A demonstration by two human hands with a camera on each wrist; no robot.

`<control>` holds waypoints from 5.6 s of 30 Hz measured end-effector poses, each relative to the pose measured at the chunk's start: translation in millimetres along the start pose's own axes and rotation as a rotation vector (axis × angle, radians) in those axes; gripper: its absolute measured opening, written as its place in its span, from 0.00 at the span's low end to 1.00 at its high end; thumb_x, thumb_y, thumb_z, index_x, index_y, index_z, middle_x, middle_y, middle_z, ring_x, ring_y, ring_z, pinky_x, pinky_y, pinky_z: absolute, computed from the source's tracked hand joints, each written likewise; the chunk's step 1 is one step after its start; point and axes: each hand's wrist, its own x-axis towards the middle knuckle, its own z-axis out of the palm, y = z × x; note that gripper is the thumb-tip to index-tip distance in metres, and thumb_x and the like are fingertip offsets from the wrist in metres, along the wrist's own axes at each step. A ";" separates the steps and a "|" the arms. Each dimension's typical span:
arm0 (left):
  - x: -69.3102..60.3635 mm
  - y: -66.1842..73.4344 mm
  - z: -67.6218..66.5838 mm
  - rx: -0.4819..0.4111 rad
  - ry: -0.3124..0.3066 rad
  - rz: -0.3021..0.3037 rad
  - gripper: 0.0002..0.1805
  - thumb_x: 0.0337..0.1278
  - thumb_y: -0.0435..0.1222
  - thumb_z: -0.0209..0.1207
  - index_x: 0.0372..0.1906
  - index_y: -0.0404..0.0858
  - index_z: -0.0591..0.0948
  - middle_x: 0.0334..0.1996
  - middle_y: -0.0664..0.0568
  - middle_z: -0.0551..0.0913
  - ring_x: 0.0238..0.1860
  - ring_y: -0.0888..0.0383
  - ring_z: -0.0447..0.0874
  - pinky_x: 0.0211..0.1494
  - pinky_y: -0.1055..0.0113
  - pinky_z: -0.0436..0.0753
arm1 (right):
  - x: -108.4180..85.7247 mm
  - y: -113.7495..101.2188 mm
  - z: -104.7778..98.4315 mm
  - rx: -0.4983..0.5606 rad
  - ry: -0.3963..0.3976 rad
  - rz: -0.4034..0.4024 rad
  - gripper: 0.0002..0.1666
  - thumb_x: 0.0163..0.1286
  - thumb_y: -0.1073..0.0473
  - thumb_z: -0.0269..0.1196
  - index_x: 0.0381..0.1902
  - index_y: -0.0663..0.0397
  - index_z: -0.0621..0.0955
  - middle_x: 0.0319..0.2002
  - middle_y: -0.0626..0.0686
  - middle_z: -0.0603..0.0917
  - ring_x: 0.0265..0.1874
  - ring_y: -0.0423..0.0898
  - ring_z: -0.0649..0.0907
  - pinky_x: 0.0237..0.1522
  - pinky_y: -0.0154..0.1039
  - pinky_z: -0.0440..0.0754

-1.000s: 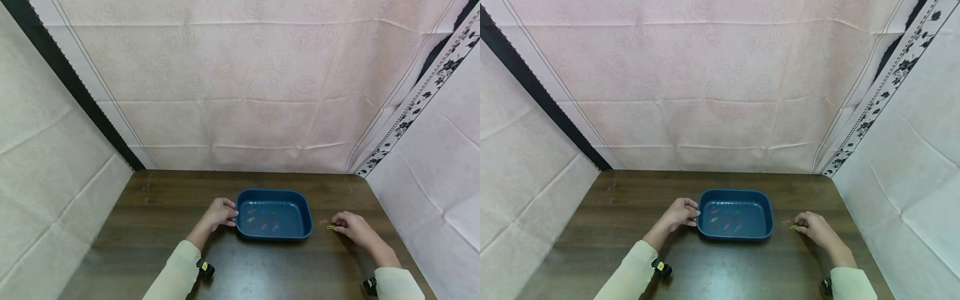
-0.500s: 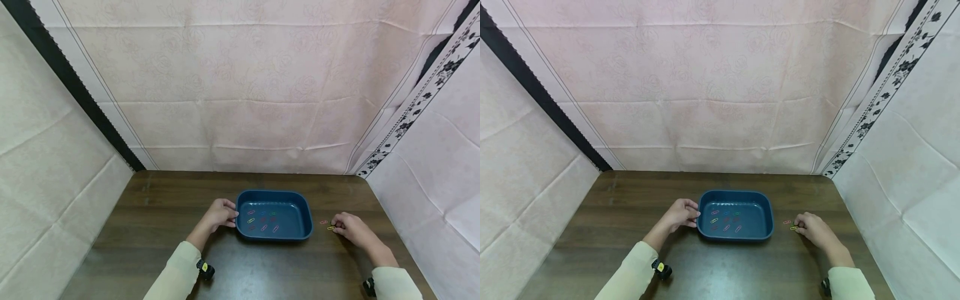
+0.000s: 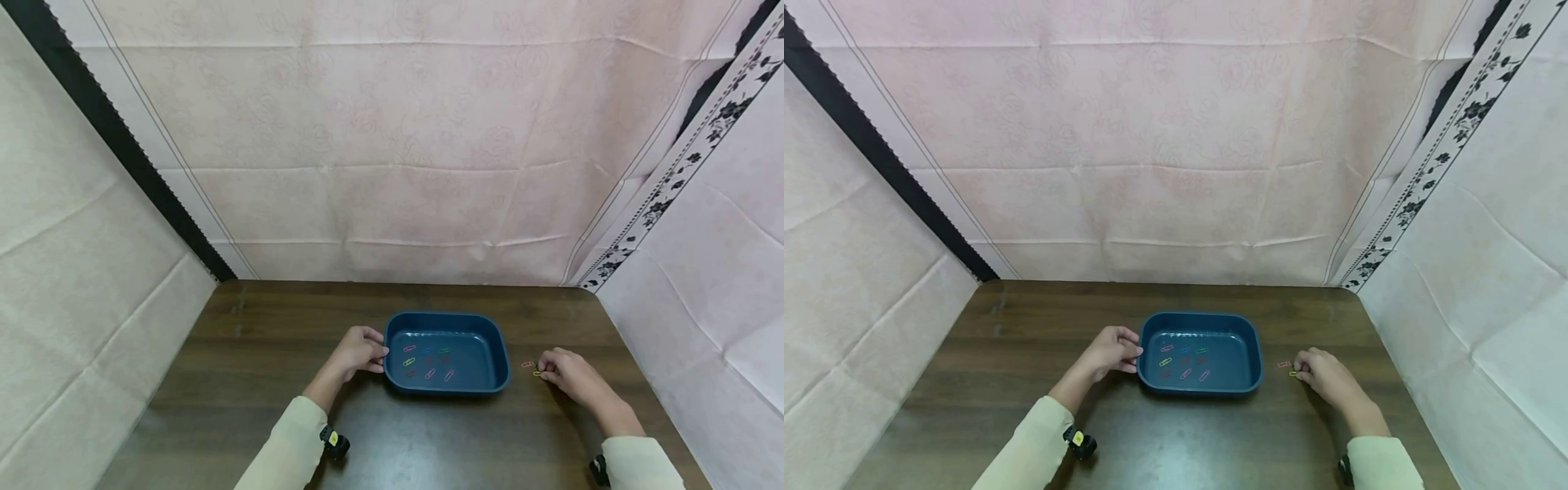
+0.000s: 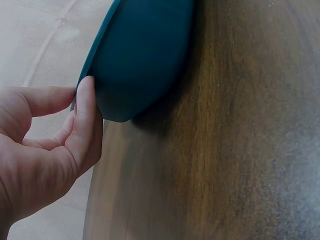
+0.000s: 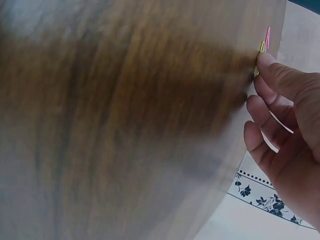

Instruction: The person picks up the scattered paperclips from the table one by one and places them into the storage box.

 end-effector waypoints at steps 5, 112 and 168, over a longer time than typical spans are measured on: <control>0.1 -0.6 0.1 -0.006 -0.001 -0.006 0.16 0.71 0.26 0.59 0.58 0.23 0.74 0.36 0.37 0.82 0.28 0.55 0.83 0.36 0.62 0.92 | 0.3 -1.9 -0.9 -0.001 -0.002 -0.005 0.12 0.66 0.66 0.71 0.31 0.45 0.79 0.30 0.42 0.76 0.29 0.37 0.74 0.29 0.35 0.76; 1.0 -0.6 -1.6 -0.010 -0.001 -0.002 0.14 0.70 0.27 0.60 0.56 0.25 0.75 0.38 0.34 0.82 0.28 0.55 0.84 0.36 0.61 0.92 | 83.1 -120.5 -30.3 -0.003 -0.180 -0.463 0.10 0.69 0.65 0.70 0.30 0.46 0.80 0.30 0.41 0.75 0.30 0.35 0.72 0.30 0.28 0.76; 2.3 0.3 -1.0 -0.018 0.007 -0.020 0.15 0.69 0.26 0.60 0.56 0.25 0.75 0.42 0.32 0.82 0.28 0.54 0.85 0.35 0.61 0.92 | 115.3 -156.9 -3.0 -0.304 -0.582 -0.446 0.10 0.71 0.57 0.69 0.28 0.42 0.83 0.26 0.37 0.82 0.25 0.33 0.77 0.35 0.28 0.81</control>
